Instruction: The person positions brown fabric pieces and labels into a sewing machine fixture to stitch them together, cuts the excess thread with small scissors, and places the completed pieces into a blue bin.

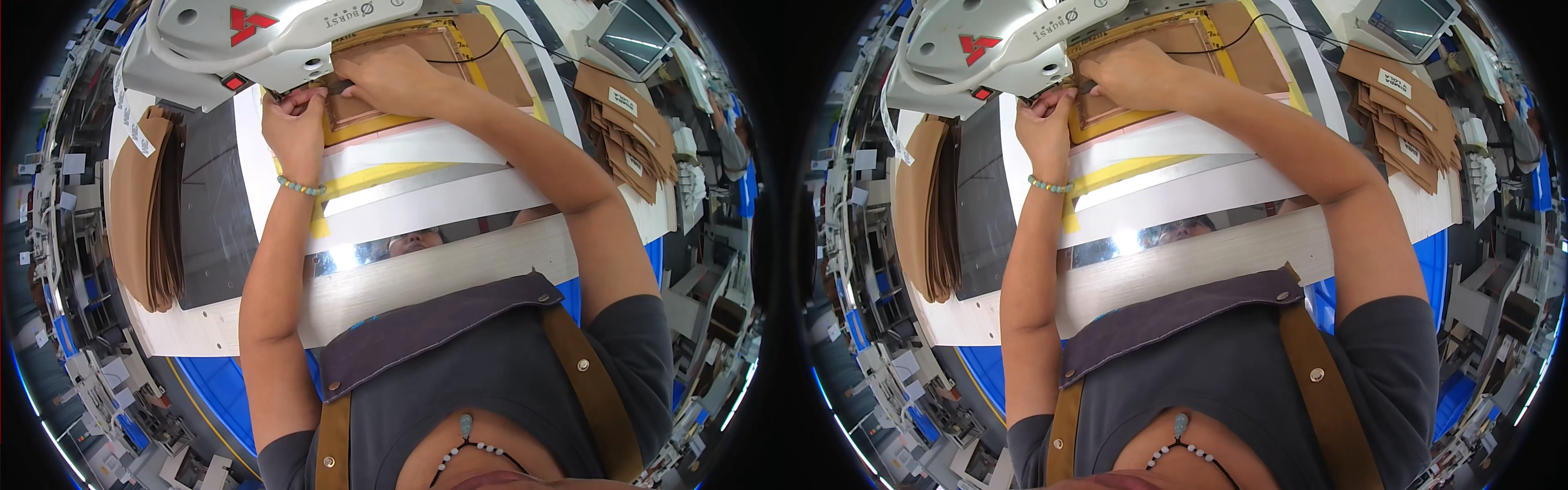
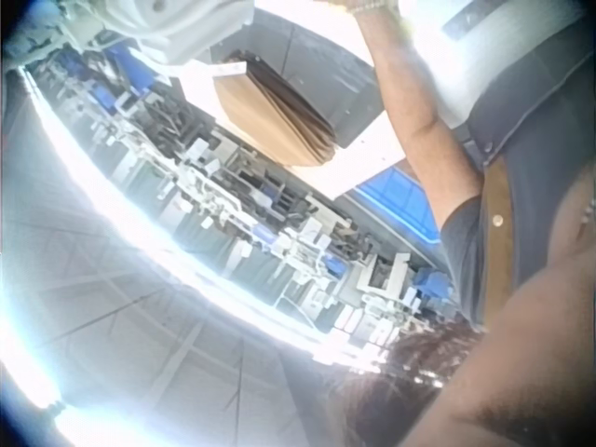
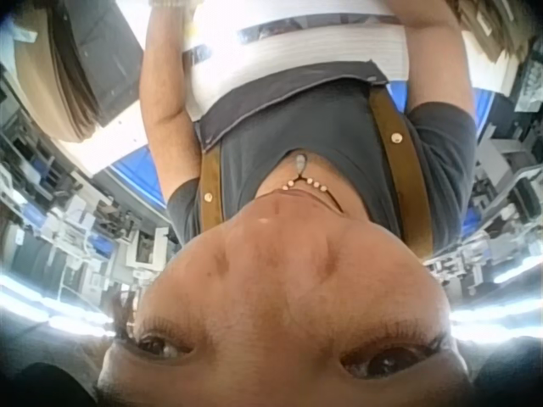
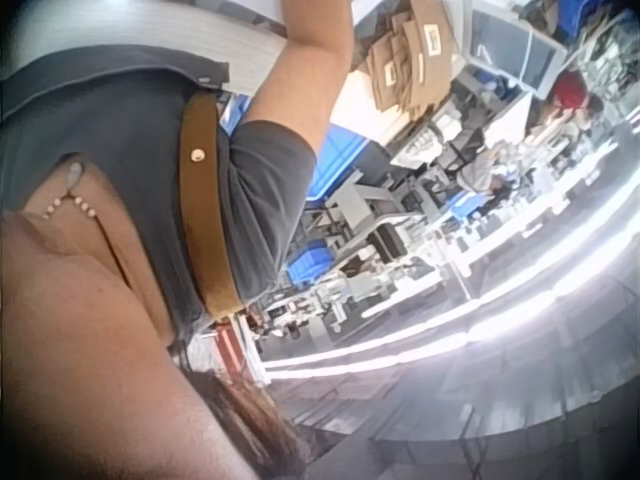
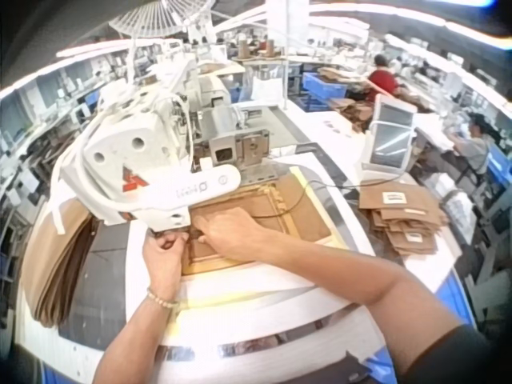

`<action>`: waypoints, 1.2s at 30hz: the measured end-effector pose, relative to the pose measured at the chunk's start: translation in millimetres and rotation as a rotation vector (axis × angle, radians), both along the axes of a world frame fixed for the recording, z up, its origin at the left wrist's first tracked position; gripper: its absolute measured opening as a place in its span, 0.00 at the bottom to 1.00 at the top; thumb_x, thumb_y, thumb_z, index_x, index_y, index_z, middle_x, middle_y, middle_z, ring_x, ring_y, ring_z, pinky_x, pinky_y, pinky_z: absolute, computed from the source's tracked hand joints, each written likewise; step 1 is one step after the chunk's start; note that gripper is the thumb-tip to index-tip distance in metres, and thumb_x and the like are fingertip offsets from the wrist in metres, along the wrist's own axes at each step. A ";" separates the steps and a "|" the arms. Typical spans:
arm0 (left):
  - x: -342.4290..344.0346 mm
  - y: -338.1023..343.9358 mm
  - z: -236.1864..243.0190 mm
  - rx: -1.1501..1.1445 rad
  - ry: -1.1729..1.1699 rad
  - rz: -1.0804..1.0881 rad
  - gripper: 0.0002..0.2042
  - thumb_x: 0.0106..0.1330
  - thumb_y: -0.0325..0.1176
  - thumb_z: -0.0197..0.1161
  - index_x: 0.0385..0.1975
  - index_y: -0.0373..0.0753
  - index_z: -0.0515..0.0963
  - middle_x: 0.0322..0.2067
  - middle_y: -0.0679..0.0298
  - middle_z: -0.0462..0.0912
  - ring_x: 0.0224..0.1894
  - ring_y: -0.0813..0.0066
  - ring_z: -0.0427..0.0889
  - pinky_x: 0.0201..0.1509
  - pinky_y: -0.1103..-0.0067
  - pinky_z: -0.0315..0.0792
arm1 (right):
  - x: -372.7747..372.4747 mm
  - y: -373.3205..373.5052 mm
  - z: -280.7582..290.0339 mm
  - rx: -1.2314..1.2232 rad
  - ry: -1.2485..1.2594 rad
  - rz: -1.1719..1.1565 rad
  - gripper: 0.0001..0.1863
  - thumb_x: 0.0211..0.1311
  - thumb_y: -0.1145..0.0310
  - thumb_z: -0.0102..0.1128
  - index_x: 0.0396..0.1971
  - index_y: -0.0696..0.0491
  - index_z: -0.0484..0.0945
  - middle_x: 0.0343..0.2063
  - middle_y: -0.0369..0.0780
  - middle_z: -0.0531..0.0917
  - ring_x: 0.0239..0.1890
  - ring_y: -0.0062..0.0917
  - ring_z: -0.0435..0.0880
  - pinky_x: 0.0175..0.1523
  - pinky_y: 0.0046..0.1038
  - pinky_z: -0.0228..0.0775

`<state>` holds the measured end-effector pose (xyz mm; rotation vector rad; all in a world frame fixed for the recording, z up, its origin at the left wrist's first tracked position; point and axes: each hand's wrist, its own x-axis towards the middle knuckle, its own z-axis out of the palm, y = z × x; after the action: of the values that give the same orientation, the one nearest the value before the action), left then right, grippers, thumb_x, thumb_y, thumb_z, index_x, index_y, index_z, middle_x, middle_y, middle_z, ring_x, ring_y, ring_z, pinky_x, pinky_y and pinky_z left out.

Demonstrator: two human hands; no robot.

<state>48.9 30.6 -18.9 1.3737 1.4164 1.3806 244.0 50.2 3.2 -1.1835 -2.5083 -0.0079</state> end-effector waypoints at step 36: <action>-163.9 -19.5 13.9 -0.082 0.416 -0.242 0.12 0.74 0.26 0.62 0.53 0.32 0.79 0.58 0.56 0.83 0.56 0.70 0.81 0.63 0.73 0.73 | 556.3 -73.2 51.0 0.026 0.598 -1.209 0.30 0.54 0.33 0.75 0.25 0.50 0.85 0.22 0.30 0.77 0.27 0.17 0.73 0.34 0.26 0.62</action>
<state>-115.0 11.1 -5.0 1.7824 1.4833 0.9052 800.2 -23.1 54.2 -2.0910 -1.0382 0.0028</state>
